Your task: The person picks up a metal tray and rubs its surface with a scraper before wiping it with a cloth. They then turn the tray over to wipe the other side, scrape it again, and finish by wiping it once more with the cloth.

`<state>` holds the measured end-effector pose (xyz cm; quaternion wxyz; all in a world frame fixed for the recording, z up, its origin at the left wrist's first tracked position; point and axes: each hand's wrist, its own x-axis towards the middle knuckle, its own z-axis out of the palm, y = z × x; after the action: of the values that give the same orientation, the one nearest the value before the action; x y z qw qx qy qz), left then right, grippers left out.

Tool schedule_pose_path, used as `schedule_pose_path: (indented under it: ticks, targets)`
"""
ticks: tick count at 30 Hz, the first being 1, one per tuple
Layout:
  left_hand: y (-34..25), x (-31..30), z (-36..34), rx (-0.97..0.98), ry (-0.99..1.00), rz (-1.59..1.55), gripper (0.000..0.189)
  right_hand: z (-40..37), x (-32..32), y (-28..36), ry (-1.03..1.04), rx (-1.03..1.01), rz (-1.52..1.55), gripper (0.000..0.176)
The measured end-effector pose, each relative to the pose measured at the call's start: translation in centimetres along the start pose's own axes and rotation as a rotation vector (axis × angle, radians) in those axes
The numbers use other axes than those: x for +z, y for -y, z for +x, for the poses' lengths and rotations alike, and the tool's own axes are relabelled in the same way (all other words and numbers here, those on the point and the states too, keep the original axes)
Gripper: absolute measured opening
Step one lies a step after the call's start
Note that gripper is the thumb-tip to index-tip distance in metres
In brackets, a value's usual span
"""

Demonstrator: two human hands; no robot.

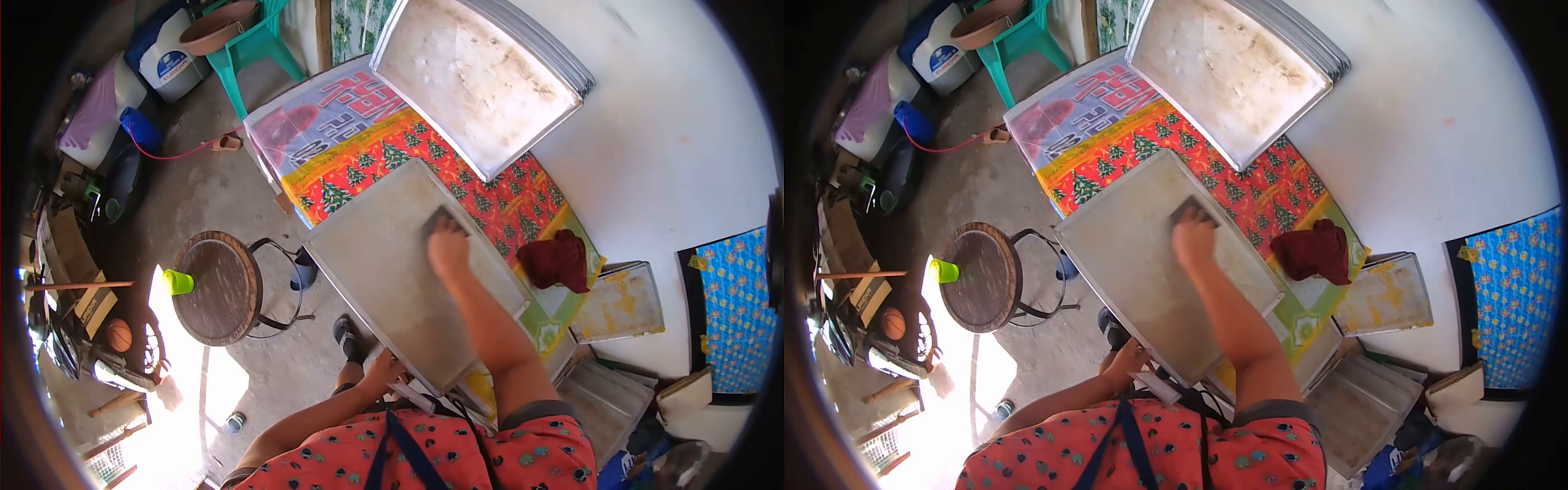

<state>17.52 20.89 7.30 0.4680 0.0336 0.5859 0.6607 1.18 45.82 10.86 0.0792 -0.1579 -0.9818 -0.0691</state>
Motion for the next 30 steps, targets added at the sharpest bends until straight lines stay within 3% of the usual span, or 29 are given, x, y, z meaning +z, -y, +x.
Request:
schedule_pose_path:
  ticks: [2,3,5,7,9,12,16,19,20,24,27,28,30]
  targets:
    - [-0.1,0.0,-0.1,0.021,-0.008,-0.004,0.03,0.7,-2.0,-2.0,0.198,0.072,0.125,0.031]
    - [-0.6,0.2,0.1,0.022,-0.017,-0.041,0.029,-0.6,-1.6,-1.3,0.051,-0.015,0.07,0.029]
    - [-0.5,0.2,0.0,0.004,-0.026,-0.046,0.028,-2.6,-2.7,0.3,0.098,-0.142,-0.02,0.027]
    - [0.3,-0.2,0.0,-0.021,-0.034,0.013,0.026,-1.3,-2.8,-1.7,0.201,0.036,0.075,0.033]
    - [0.8,-0.1,-0.1,-0.012,-0.045,-0.035,0.024,-1.2,-1.9,-3.4,0.176,0.08,0.074,0.031]
    - [-0.2,0.2,0.0,-0.009,-0.066,-0.058,0.023,-7.0,-2.3,-1.6,0.057,-0.164,-0.036,0.033]
    - [-0.7,0.7,-0.4,0.054,-0.072,-0.04,0.024,-6.7,-2.9,-7.6,0.183,0.113,0.031,0.041]
    - [-1.2,1.0,-0.2,0.033,-0.039,-0.119,0.025,-10.8,-3.1,-5.7,0.217,-0.101,-0.068,0.043]
    - [-1.2,1.0,-0.2,0.047,-0.049,-0.105,0.025,-11.5,-2.8,-6.4,0.134,-0.138,-0.081,0.043]
    - [-0.6,1.3,-0.7,0.026,-0.103,-0.154,0.027,-12.2,-4.6,-9.3,0.281,0.147,0.089,0.044]
    - [-1.7,2.1,-0.8,-0.048,-0.163,-0.186,0.027,-17.0,-4.4,-8.6,0.197,-0.177,-0.06,0.043]
    - [-2.0,2.4,-1.0,-0.081,-0.188,-0.185,0.027,-17.0,-4.0,-10.0,0.075,-0.127,-0.086,0.043]
    - [-2.1,2.7,-1.2,-0.082,-0.206,-0.158,0.027,-16.2,-4.2,-12.6,0.196,0.041,0.02,0.043]
